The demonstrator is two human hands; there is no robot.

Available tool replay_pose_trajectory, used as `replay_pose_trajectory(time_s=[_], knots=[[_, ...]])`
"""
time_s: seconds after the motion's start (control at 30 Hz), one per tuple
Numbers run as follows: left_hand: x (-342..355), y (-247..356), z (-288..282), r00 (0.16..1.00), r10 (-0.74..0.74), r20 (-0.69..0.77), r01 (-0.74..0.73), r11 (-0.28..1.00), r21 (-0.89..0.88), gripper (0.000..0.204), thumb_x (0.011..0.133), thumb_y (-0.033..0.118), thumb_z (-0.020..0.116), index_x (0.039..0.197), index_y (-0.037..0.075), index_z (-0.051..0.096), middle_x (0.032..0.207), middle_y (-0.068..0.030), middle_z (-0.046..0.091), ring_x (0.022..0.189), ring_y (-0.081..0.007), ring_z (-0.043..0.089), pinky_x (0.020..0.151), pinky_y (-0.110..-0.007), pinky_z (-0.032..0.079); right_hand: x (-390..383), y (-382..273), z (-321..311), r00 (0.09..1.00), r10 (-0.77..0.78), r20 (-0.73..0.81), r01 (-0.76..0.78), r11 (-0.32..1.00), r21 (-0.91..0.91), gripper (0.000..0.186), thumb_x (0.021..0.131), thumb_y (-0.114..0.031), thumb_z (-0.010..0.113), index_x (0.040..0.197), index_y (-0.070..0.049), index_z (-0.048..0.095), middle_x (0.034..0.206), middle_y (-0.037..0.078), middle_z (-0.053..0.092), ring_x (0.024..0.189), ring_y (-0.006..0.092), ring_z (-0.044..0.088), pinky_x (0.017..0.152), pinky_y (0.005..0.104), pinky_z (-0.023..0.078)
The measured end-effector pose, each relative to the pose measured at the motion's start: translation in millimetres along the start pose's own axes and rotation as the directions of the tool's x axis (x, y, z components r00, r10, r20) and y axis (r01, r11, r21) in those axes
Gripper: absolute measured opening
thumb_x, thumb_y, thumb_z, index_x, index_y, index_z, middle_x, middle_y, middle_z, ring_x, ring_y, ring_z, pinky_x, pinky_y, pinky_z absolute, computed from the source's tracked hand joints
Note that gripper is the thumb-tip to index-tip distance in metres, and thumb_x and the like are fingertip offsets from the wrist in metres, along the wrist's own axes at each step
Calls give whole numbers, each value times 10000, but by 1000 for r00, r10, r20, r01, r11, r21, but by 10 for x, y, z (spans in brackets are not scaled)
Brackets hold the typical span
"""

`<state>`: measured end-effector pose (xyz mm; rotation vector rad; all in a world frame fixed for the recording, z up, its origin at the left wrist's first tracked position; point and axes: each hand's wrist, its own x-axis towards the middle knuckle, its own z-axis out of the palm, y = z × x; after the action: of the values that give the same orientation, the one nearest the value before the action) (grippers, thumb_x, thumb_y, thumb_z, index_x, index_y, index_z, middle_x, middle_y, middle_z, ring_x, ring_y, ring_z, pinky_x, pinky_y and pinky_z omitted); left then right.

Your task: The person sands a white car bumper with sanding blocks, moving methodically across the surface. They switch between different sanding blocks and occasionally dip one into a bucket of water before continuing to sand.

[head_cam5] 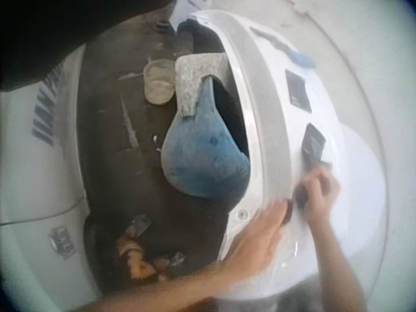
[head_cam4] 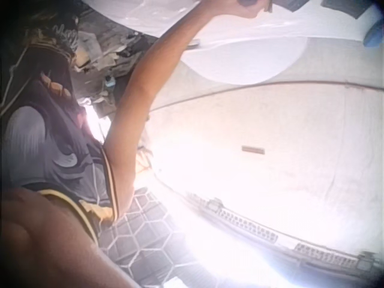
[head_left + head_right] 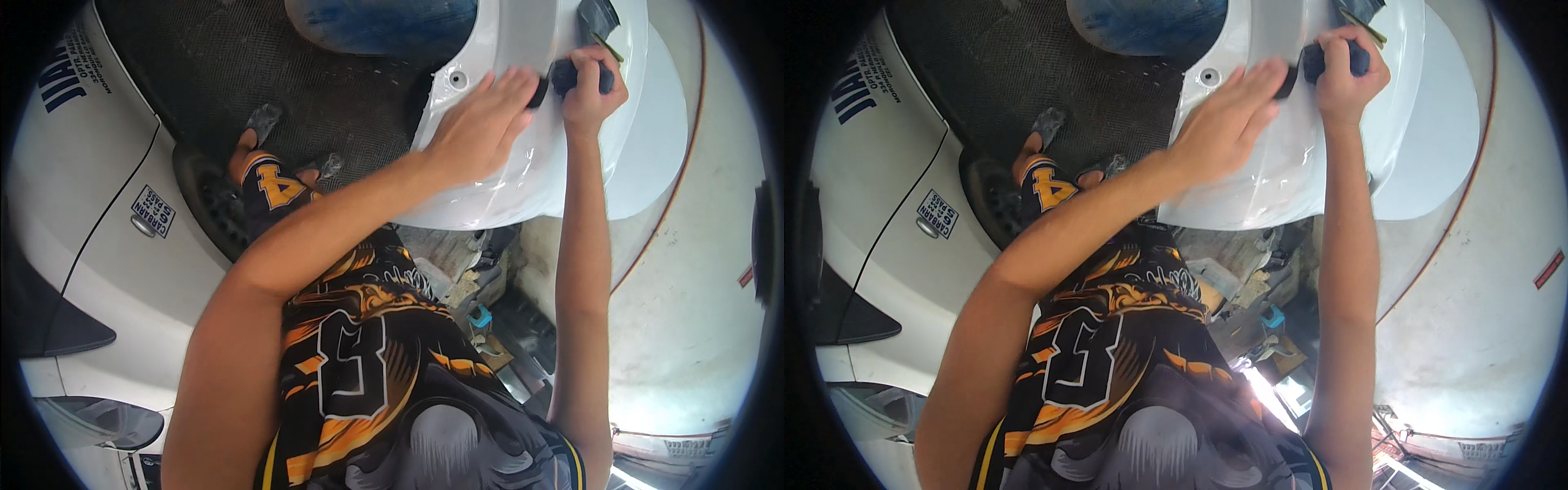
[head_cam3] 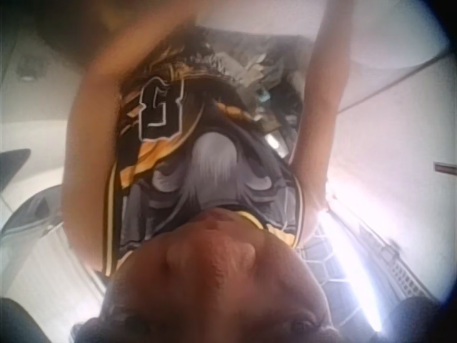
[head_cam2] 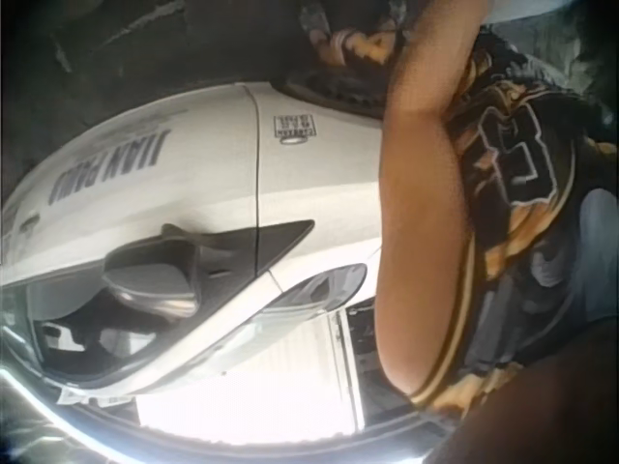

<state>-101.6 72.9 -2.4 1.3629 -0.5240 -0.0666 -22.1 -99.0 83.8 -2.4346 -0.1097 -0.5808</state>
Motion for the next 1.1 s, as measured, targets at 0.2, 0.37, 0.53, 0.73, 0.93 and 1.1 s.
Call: replay_pose_trajectory(time_s=[0.2,0.37,0.53,0.73,0.93,1.1], knots=[[76,-50,-10,997,-31,68,26,997,72,533,1086,242,462,1563,13,392,1648,-189,342,1540,-327,303,1265,-494,202,-13,0,3,998,66,-15,-66,998,4,113,814,-50,625,765,29,690,728,25,687,699,98,607,694,252,504],[132,-110,56,997,-19,72,11,993,117,555,1095,279,431,1586,30,362,1659,-168,334,1561,-336,249,1271,-495,165,-10,4,16,997,71,-37,-67,993,94,115,813,-52,626,763,30,689,734,28,689,704,99,608,694,254,508],[151,-120,27,998,-33,-51,41,984,175,548,1108,327,375,1596,79,362,1684,-124,298,1565,-345,232,1260,-535,178,-7,-20,29,992,123,-36,-117,983,142,117,815,-58,632,763,33,685,721,29,685,706,102,613,695,254,509],[226,-203,98,994,-98,-58,110,955,275,542,1112,345,359,1579,71,393,1661,-112,350,1555,-365,247,1251,-538,200,12,70,14,996,85,-7,-84,995,56,136,845,-68,624,787,32,696,767,36,690,751,117,615,743,257,501],[250,-107,135,989,-132,-66,147,928,344,523,1112,324,348,1561,64,419,1636,-119,394,1523,-382,313,1237,-546,235,35,195,14,994,108,-21,-106,991,81,148,853,-92,640,794,30,700,766,36,699,745,116,626,747,260,511],[234,-41,137,995,-103,-15,95,840,535,519,1106,322,349,1547,64,439,1612,-121,429,1520,-368,325,1233,-544,250,45,205,34,990,138,3,-137,984,115,158,859,-102,644,807,36,701,770,39,706,745,115,632,754,261,519]])
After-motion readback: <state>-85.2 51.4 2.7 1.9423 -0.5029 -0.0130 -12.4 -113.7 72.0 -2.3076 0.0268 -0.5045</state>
